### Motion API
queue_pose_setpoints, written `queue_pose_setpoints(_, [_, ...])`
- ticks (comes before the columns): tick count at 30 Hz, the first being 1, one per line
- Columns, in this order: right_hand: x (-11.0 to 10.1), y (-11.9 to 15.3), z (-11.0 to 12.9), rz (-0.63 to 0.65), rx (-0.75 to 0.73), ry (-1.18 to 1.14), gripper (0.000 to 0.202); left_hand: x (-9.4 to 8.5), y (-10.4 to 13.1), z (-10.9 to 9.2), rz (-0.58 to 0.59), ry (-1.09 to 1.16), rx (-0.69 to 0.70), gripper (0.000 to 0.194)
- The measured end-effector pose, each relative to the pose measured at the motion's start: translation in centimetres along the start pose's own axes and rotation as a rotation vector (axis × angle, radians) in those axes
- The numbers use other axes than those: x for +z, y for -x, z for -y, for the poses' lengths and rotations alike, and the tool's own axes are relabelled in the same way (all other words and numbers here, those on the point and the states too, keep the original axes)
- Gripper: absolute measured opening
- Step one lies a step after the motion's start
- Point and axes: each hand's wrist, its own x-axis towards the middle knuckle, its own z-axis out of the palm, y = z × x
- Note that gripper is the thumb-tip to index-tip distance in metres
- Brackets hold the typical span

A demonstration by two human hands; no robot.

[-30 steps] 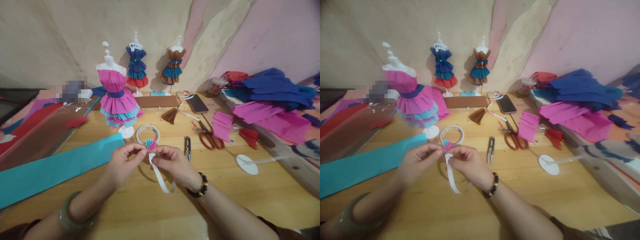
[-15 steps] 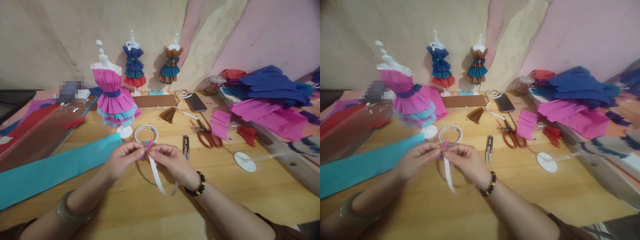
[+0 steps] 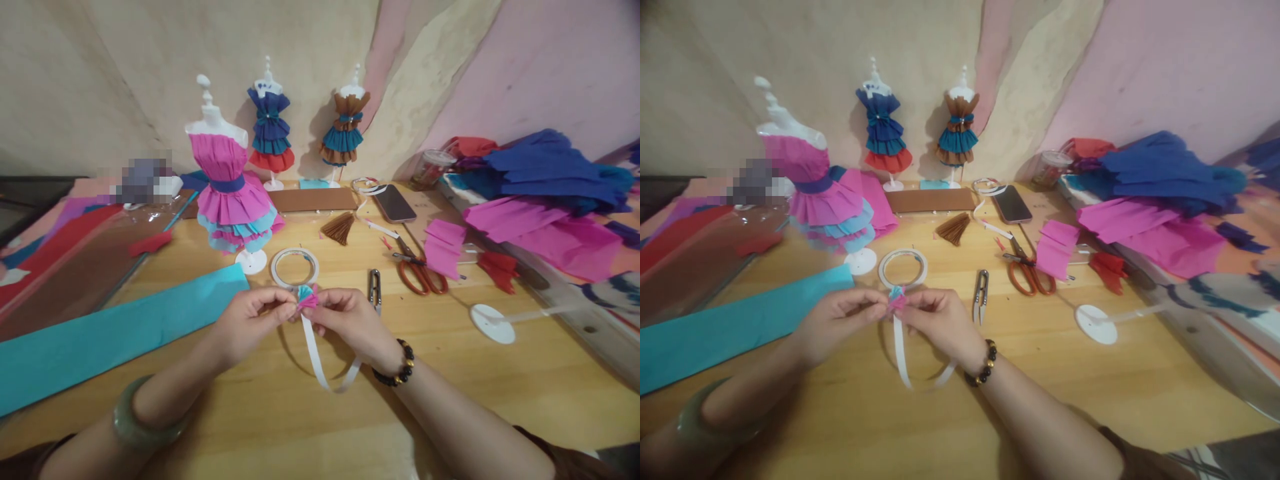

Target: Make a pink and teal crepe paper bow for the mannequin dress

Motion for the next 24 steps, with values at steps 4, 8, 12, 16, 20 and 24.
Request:
queue_pose_setpoints(4, [-0.2,0.2,0.3,0.034,0.040,0.014,0.016,-0.4,0.0,-0.7,0.060,-0.084,0.002,0.016])
queue_pose_setpoints(8, [-0.5,0.2,0.1,0.100,0.065,0.001,0.015,-0.7,0.1,-1.1,0.148,-0.105,0.017,0.017])
queue_pose_setpoints(12, [-0.8,0.2,-0.2,0.158,0.089,0.013,0.021,-1.0,0.1,-0.9,0.255,-0.087,-0.010,0.016])
queue_pose_setpoints(16, [-0.7,0.3,-0.1,0.164,0.065,0.013,0.020,-1.1,0.0,-0.6,0.308,-0.007,-0.057,0.016])
queue_pose_setpoints(20, [-0.4,0.3,-0.2,0.161,0.053,-0.036,0.022,-1.3,-0.2,-0.2,0.388,0.088,-0.125,0.023])
queue_pose_setpoints(24, [-0.5,0.3,-0.7,0.204,0.030,-0.098,0.023,-1.5,-0.1,0.2,0.442,0.138,-0.197,0.030])
